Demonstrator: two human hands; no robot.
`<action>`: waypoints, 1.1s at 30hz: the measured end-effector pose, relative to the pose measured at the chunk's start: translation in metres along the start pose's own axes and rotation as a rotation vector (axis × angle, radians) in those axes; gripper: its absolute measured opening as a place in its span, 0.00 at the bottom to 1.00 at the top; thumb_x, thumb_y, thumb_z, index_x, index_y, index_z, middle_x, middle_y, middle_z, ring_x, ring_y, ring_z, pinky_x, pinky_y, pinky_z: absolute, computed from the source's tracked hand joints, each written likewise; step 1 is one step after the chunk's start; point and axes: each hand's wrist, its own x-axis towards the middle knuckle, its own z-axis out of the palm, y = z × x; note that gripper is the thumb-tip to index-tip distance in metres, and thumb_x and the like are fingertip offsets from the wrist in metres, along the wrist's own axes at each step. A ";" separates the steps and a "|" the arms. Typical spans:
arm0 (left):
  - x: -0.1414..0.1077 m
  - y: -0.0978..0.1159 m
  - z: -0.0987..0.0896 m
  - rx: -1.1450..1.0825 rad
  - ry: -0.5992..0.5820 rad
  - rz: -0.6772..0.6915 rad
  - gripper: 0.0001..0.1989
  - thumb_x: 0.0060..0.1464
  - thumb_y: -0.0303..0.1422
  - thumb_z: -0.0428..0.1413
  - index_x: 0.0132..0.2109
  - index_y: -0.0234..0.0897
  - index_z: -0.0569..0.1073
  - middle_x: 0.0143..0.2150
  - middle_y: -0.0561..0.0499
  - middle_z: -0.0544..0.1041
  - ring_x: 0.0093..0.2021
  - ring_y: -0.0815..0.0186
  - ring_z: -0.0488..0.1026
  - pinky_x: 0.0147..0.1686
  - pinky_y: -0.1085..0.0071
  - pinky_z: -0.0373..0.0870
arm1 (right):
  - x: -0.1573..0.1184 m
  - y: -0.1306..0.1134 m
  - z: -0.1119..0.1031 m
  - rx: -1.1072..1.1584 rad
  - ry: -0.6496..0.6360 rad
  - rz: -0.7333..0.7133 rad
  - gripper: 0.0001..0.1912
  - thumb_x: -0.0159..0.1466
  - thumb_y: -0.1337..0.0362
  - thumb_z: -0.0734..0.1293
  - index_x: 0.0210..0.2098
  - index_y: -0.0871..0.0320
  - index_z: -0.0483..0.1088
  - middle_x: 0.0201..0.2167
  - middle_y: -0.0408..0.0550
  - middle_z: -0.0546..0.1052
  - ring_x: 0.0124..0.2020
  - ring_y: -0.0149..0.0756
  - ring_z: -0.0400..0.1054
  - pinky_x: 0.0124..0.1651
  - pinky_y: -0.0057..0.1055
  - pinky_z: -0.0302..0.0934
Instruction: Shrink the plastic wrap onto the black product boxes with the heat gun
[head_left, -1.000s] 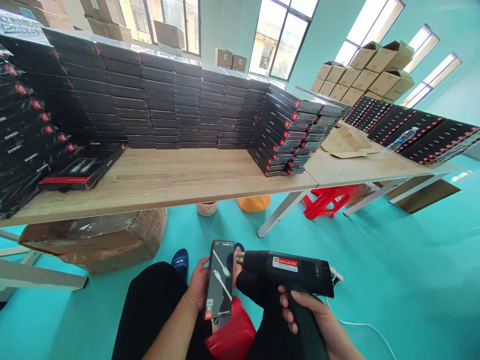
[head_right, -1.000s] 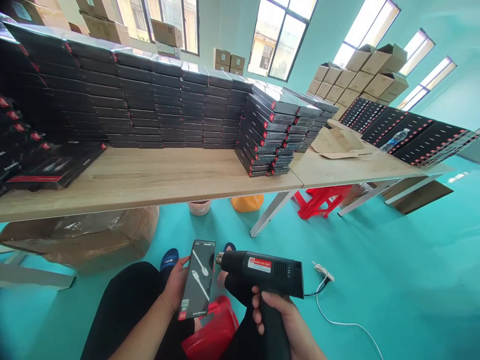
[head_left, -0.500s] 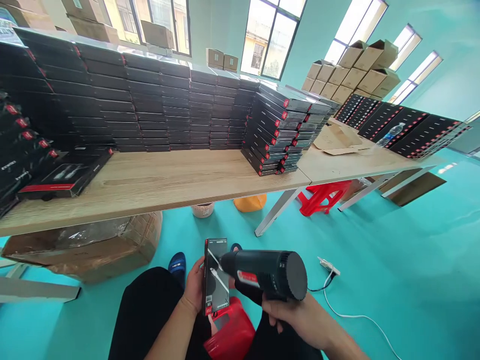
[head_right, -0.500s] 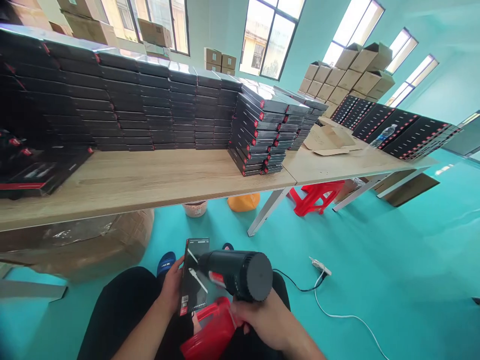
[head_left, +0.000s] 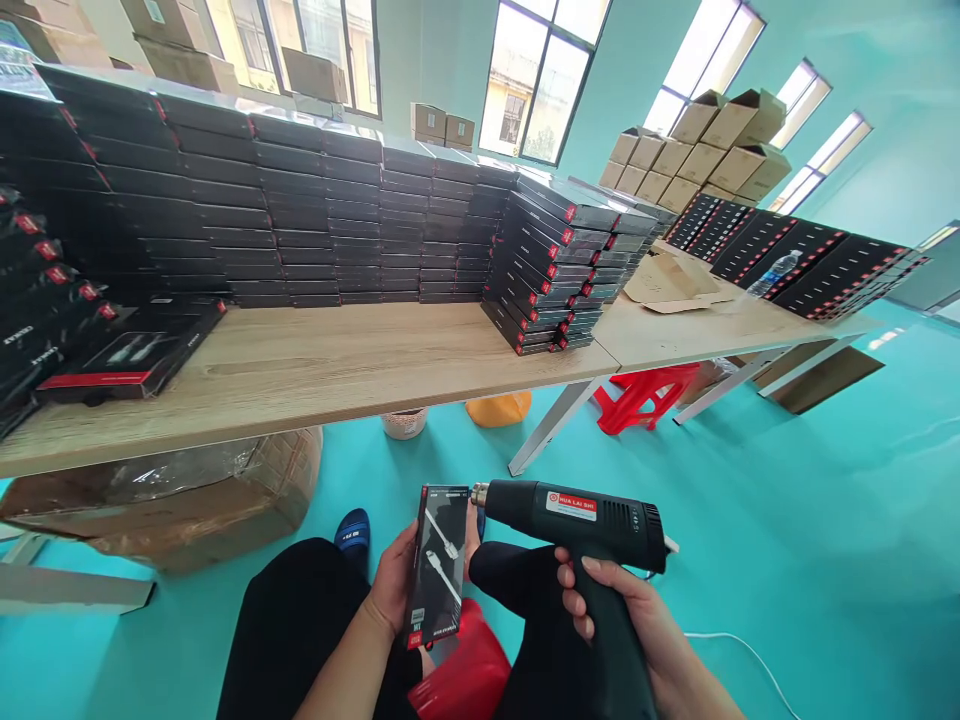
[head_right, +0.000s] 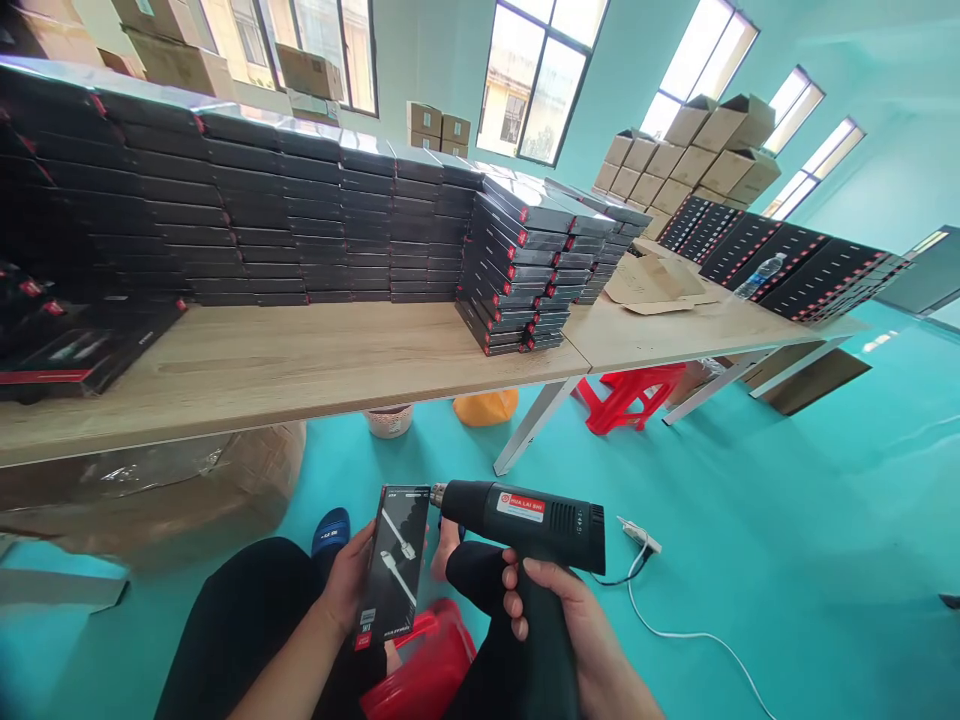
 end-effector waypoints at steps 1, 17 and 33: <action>-0.001 0.000 0.000 -0.017 -0.012 -0.012 0.22 0.60 0.42 0.53 0.50 0.28 0.77 0.33 0.40 0.83 0.33 0.53 0.82 0.37 0.61 0.78 | 0.000 0.000 0.001 -0.003 -0.001 0.005 0.22 0.47 0.61 0.81 0.37 0.66 0.79 0.27 0.46 0.75 0.24 0.27 0.66 0.22 0.21 0.62; -0.002 -0.002 0.008 0.009 0.085 0.043 0.16 0.62 0.37 0.54 0.48 0.29 0.77 0.25 0.45 0.81 0.25 0.56 0.80 0.25 0.66 0.75 | -0.004 0.005 0.044 -0.447 -0.174 -0.063 0.19 0.53 0.59 0.74 0.41 0.64 0.77 0.28 0.48 0.77 0.23 0.32 0.68 0.24 0.28 0.61; 0.008 -0.001 -0.005 -0.040 0.004 0.027 0.20 0.60 0.41 0.56 0.48 0.26 0.79 0.33 0.38 0.84 0.37 0.49 0.83 0.35 0.59 0.79 | -0.009 -0.019 0.078 -0.815 -0.160 -0.158 0.14 0.54 0.57 0.71 0.34 0.61 0.75 0.19 0.41 0.72 0.21 0.32 0.65 0.29 0.31 0.61</action>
